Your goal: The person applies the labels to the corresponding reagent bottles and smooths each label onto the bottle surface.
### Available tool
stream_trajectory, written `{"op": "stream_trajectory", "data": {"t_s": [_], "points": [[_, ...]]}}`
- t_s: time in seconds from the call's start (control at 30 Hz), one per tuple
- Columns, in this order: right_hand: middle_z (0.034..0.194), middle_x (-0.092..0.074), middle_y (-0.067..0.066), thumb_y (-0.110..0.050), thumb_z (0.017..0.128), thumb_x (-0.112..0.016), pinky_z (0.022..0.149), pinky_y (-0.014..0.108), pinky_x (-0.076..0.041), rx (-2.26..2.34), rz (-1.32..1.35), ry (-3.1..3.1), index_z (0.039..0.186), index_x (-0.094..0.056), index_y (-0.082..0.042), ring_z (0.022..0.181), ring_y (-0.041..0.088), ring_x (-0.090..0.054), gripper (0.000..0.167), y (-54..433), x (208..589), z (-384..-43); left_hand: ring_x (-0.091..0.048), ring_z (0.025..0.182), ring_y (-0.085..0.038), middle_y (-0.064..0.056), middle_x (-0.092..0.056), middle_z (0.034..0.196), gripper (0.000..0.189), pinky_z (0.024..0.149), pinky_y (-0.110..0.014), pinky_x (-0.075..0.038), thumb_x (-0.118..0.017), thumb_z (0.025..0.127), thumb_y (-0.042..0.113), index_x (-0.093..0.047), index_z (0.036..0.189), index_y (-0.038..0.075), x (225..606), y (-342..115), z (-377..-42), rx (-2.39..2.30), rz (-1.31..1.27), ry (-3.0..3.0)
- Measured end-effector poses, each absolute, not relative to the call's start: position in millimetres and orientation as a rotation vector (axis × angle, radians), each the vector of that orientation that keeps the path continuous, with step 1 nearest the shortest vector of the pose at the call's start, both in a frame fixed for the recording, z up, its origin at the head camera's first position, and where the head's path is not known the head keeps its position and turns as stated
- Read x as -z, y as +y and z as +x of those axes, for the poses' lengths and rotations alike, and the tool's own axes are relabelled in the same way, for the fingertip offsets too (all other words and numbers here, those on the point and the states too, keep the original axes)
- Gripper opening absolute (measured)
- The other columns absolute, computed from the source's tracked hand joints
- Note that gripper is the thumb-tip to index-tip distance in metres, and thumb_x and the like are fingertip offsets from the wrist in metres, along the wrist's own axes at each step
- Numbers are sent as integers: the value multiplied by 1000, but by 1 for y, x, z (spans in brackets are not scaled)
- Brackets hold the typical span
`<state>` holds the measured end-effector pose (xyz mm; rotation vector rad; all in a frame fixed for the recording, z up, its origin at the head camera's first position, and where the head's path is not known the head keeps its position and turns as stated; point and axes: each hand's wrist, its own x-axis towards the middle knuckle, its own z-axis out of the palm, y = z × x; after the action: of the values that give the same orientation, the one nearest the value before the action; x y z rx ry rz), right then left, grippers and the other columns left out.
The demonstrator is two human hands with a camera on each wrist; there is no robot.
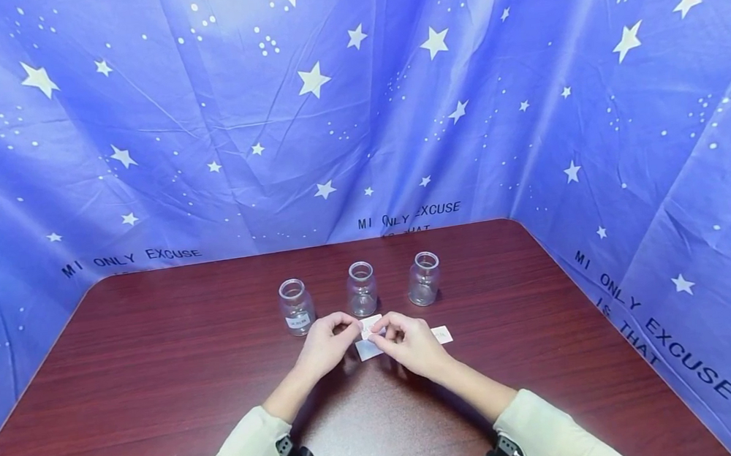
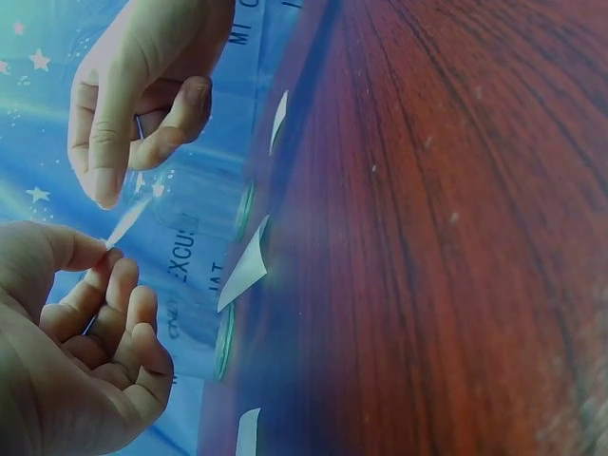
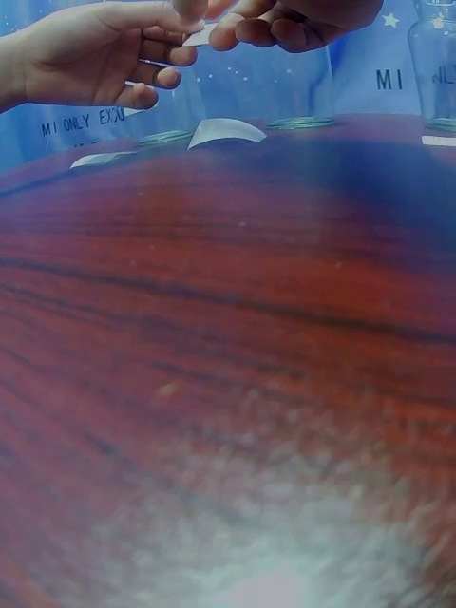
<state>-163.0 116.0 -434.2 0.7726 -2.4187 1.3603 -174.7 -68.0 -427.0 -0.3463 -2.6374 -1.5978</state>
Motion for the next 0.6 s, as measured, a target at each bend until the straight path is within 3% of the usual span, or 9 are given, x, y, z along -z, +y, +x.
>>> {"op": "stream_trajectory", "data": {"t_s": [0.2,0.43,0.6], "points": [[55,-55,-1,-10,84,-67,44,14,-36,-1374,654,-2419,86,-65,-6,48,-3,-42,5,121,431,-169,-48,56,-5,1,-60,68,11,53,-20,-40,-62,84,18,-69,82,9,426,-70,-175,1614,-317,-2625],[52,-54,-2,-16,86,-66,41,17,-35,-1381,459,-2578,89,-65,-11,45,1,-48,6,122,429,-174,-47,57,-5,2,-58,67,11,55,-21,-40,-63,85,18,-68,82,9,425,-70,-176,1640,-284,-2629],[53,-57,6,-17,87,-65,40,19,-35,-1414,405,-2623,90,-65,-10,45,10,-53,8,120,428,-174,-46,55,-5,5,-55,65,11,54,-21,-39,-63,85,18,-68,82,9,425,-69,-176,1636,-284,-2631]]}}
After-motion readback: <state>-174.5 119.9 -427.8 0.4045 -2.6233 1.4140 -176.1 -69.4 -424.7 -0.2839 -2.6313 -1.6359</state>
